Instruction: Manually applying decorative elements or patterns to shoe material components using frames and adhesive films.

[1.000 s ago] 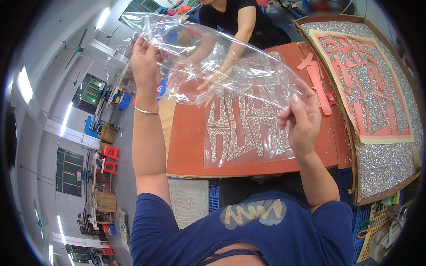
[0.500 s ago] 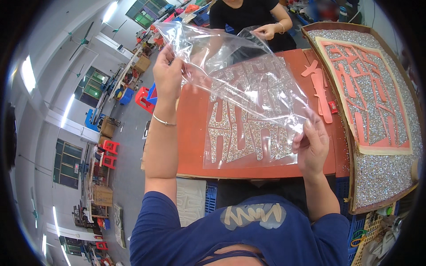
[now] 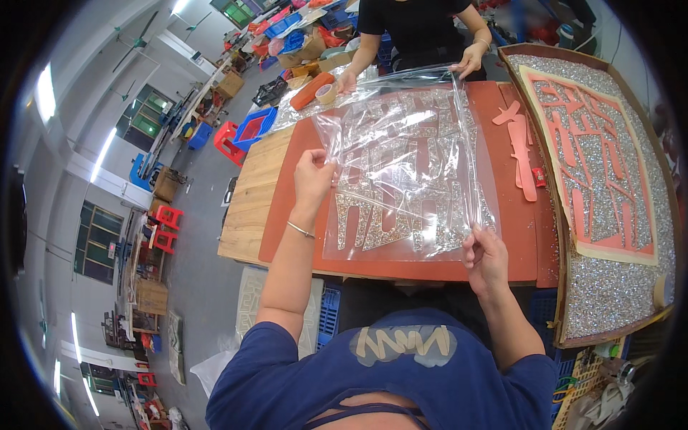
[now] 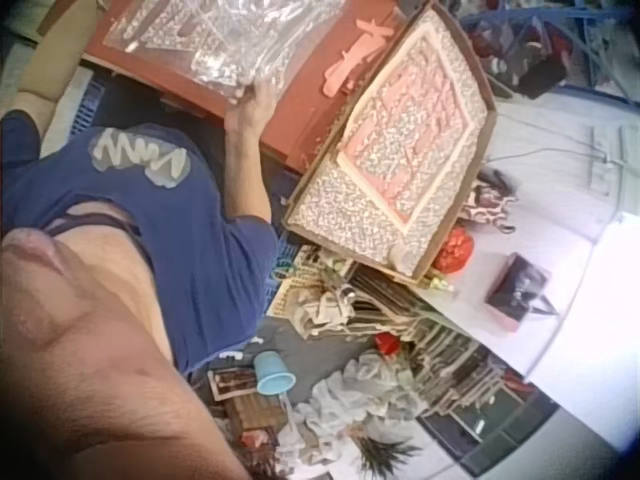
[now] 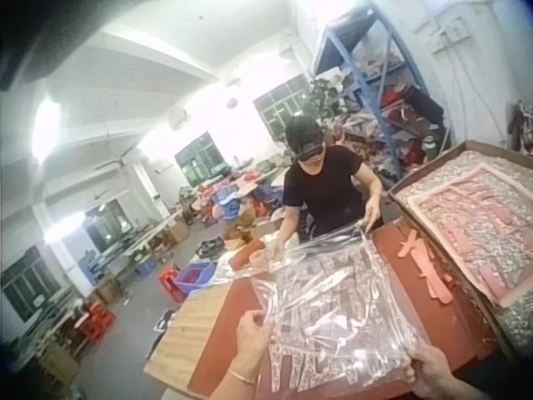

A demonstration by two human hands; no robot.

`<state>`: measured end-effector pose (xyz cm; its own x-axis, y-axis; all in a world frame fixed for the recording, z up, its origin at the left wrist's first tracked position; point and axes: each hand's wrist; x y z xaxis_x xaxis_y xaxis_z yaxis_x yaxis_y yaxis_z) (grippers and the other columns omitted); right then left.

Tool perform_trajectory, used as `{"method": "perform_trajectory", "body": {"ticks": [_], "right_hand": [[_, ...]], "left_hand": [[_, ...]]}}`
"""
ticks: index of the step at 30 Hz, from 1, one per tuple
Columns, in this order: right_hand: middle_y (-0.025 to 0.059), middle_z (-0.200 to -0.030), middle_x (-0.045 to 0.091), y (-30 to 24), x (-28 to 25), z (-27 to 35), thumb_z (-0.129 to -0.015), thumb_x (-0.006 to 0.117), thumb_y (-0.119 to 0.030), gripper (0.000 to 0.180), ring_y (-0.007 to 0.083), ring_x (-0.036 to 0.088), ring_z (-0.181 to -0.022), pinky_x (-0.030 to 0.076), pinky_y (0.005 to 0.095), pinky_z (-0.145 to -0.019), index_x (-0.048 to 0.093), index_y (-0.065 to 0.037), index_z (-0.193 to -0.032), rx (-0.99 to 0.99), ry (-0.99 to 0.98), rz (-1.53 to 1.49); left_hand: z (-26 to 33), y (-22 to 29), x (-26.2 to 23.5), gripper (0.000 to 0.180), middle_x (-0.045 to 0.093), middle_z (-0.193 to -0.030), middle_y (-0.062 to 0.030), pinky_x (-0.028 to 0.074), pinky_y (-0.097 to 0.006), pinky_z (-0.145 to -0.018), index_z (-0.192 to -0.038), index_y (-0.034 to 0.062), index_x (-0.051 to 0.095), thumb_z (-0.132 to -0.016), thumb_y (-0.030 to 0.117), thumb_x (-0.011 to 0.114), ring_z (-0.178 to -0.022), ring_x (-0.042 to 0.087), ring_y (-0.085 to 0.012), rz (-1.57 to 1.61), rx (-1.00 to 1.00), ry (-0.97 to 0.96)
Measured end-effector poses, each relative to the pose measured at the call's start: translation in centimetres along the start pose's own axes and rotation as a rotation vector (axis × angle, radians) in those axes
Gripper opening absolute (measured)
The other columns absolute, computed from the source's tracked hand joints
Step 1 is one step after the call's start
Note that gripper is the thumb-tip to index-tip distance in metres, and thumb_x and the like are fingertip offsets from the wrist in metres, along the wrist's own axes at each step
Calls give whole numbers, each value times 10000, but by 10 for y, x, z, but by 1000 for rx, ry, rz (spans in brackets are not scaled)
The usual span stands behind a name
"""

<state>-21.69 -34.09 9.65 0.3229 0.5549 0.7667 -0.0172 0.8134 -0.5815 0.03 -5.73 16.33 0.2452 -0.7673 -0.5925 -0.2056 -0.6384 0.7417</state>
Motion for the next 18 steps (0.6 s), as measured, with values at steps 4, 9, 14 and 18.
{"method": "perform_trajectory", "body": {"ticks": [4, 9, 14, 18], "right_hand": [[8, -636, 564, 5, -9, -14, -919, 553, -194, 168, 76, 447, -479, 322, 197, -405, 562, -46, -998, 14, 42, 22], [0, -633, 554, -2, -7, -37, -921, 546, -197, 138, 75, 457, -483, 343, 211, -414, 547, -59, -934, 7, 57, 100], [-8, -618, 547, -16, -31, -73, -916, 542, -179, 116, 60, 444, -458, 328, 194, -389, 553, -66, -937, -17, 32, 97], [-10, -600, 525, -25, -36, -83, -912, 539, -162, 101, 55, 435, -444, 315, 187, -370, 556, -65, -935, -60, 62, 163]], "left_hand": [[16, -16, 4, 235, 609, -904, -162, 535, -345, -667, -947, -51, 562, -784, 88, 659, -770, 641, -241, -38, -27, 26], [20, -5, 24, 211, 633, -810, -163, 547, -316, -472, -904, -77, 554, -817, 96, 640, -581, 658, -225, 159, -303, -36], [7, -12, 51, 171, 641, -745, -146, 532, -314, -449, -836, -59, 569, -814, 94, 643, -537, 654, -219, 182, -234, 33], [5, -16, 66, 171, 646, -722, -133, 555, -293, -459, -828, -62, 580, -830, 98, 639, -544, 652, -183, 136, -170, 41]]}}
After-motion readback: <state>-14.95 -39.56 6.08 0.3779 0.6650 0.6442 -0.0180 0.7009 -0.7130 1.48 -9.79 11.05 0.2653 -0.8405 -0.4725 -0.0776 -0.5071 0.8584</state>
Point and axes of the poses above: each hand's wrist, its own z-axis away from the middle knuckle, its own x-axis out of the palm, y = z × x
